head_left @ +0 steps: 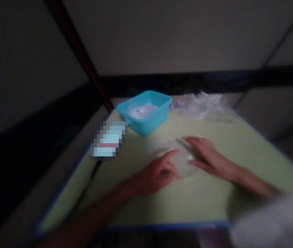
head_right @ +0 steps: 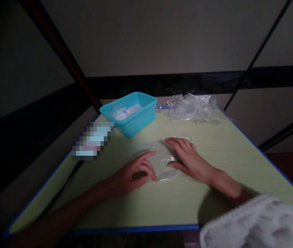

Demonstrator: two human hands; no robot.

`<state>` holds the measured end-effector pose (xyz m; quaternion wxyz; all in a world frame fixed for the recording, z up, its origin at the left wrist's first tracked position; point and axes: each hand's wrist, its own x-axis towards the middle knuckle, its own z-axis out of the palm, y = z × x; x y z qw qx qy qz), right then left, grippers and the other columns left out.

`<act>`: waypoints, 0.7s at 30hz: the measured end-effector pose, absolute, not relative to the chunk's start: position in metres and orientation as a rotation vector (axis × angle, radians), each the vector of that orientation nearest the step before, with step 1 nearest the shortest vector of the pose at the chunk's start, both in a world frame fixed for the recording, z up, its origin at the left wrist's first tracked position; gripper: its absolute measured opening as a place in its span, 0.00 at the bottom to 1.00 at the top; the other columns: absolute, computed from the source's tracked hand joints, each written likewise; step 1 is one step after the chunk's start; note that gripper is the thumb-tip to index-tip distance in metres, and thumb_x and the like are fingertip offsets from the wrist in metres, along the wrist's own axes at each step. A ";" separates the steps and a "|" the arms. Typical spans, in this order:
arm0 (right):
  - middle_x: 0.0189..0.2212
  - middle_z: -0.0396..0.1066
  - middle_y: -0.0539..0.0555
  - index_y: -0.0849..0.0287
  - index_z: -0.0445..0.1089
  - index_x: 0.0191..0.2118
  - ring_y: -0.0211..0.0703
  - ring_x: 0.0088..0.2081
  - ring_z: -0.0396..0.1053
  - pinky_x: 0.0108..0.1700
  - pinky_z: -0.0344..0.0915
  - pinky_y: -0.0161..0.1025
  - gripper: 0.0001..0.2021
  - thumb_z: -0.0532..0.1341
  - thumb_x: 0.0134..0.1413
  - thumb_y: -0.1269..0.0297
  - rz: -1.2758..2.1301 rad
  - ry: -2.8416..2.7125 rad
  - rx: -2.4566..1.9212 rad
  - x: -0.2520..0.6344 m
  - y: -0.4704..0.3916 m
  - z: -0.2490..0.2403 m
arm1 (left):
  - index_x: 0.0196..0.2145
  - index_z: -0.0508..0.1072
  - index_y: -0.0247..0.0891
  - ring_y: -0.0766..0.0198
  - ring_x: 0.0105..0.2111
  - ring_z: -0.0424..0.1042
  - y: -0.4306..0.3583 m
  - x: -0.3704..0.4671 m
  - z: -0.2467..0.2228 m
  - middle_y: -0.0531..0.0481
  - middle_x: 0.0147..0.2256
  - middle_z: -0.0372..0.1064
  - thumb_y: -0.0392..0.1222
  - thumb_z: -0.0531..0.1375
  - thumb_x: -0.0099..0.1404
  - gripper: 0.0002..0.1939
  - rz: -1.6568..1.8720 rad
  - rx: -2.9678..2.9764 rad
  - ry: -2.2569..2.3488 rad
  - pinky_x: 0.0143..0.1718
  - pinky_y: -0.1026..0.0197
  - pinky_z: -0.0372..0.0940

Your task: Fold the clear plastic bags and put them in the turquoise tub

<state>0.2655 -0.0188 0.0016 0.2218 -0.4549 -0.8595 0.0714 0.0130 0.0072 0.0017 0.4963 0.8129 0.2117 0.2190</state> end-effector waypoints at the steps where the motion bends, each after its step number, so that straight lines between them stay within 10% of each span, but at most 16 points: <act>1: 0.58 0.54 0.63 0.54 0.42 0.63 0.57 0.59 0.52 0.55 0.54 0.57 0.30 0.55 0.59 0.57 0.170 -2.372 -1.279 0.267 -0.018 0.000 | 0.61 0.49 0.34 0.61 0.41 0.71 0.008 0.013 0.002 0.47 0.35 0.74 0.34 0.56 0.62 0.32 0.532 1.972 0.513 0.49 0.55 0.60; 12: 0.58 0.55 0.61 0.50 0.42 0.63 0.57 0.59 0.53 0.56 0.50 0.64 0.28 0.53 0.61 0.59 0.096 -2.355 -1.373 0.276 -0.016 -0.002 | 0.62 0.47 0.35 0.62 0.38 0.70 0.011 0.010 -0.001 0.48 0.35 0.72 0.34 0.55 0.62 0.32 0.530 2.151 0.582 0.49 0.54 0.61; 21: 0.60 0.55 0.61 0.52 0.42 0.63 0.52 0.61 0.52 0.60 0.43 0.65 0.26 0.50 0.62 0.61 0.095 -2.314 -1.428 0.264 -0.022 0.008 | 0.63 0.49 0.36 0.52 0.63 0.46 0.007 0.011 0.008 0.39 0.63 0.47 0.56 0.54 0.64 0.36 0.292 2.679 0.220 0.63 0.46 0.41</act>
